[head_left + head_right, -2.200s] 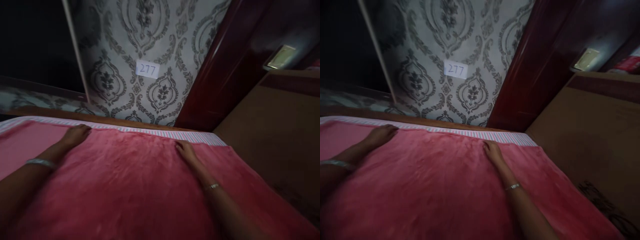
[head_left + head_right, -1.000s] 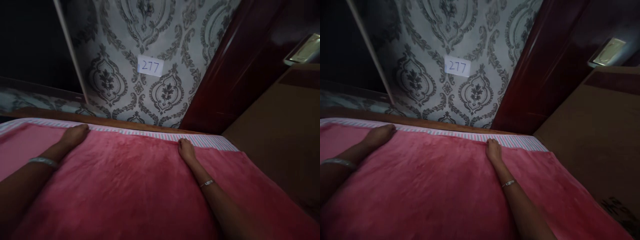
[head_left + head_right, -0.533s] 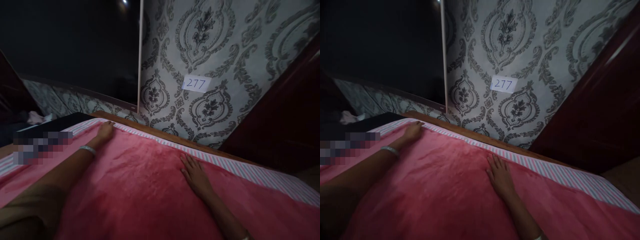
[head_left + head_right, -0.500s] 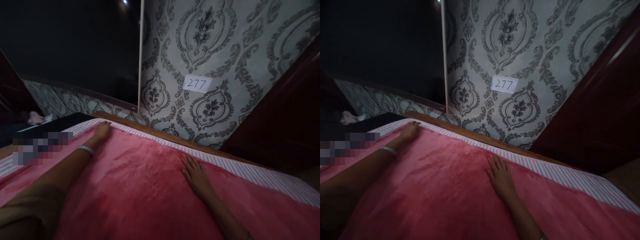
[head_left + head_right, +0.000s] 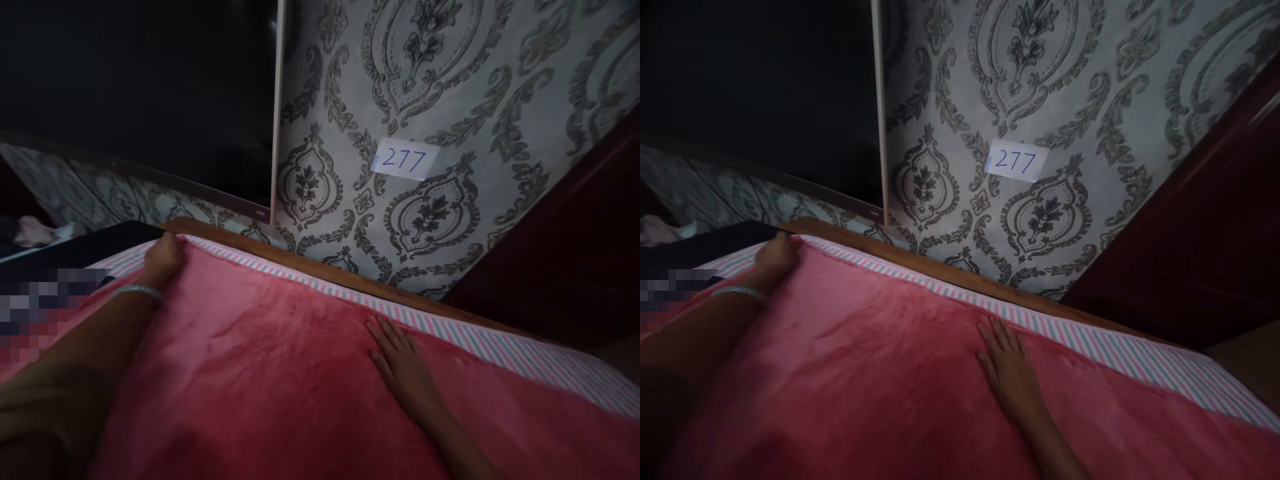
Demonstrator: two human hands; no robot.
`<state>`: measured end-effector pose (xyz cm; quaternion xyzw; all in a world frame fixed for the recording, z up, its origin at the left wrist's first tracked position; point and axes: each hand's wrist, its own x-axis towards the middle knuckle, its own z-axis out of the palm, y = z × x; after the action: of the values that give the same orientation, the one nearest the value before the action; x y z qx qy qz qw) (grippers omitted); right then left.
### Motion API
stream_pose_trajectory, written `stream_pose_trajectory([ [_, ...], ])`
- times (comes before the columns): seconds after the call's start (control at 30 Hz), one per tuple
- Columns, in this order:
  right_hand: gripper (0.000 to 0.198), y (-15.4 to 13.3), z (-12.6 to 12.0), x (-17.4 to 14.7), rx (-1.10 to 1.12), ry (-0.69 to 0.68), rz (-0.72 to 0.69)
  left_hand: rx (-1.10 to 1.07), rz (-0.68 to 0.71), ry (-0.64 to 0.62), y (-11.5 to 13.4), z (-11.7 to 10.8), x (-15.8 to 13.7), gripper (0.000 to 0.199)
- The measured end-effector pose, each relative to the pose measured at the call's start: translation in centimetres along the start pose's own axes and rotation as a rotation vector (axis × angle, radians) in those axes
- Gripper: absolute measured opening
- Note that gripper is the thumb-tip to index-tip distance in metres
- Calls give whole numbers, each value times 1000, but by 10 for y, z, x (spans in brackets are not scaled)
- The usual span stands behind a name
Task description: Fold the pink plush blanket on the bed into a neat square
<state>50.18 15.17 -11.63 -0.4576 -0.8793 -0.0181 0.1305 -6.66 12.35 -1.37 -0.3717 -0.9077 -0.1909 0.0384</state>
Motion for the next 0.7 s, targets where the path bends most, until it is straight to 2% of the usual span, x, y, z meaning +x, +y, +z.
stream_pose_trajectory([
  [0.1,55,0,0,-1,2,6,-4,49,-45,15,1,4,-1,57],
  [0.2,55,1,0,-1,9,12,-2,97,-35,-30,3,6,-2,56],
  [0.27,55,1,0,-1,17,6,-1,137,5,-6,6,3,-5,57],
  [0.33,55,0,-1,0,22,3,-1,172,114,29,12,0,-8,56],
  [0.4,55,0,-2,0,27,6,0,190,296,8,24,-1,-13,53],
  [0.57,57,-4,-7,2,43,-12,28,166,739,-220,58,19,-30,40],
  [0.63,57,-6,-11,4,44,-12,63,161,823,-251,65,28,-35,45],
  [0.7,55,-7,-16,9,42,-3,113,163,846,-237,66,32,-38,49],
])
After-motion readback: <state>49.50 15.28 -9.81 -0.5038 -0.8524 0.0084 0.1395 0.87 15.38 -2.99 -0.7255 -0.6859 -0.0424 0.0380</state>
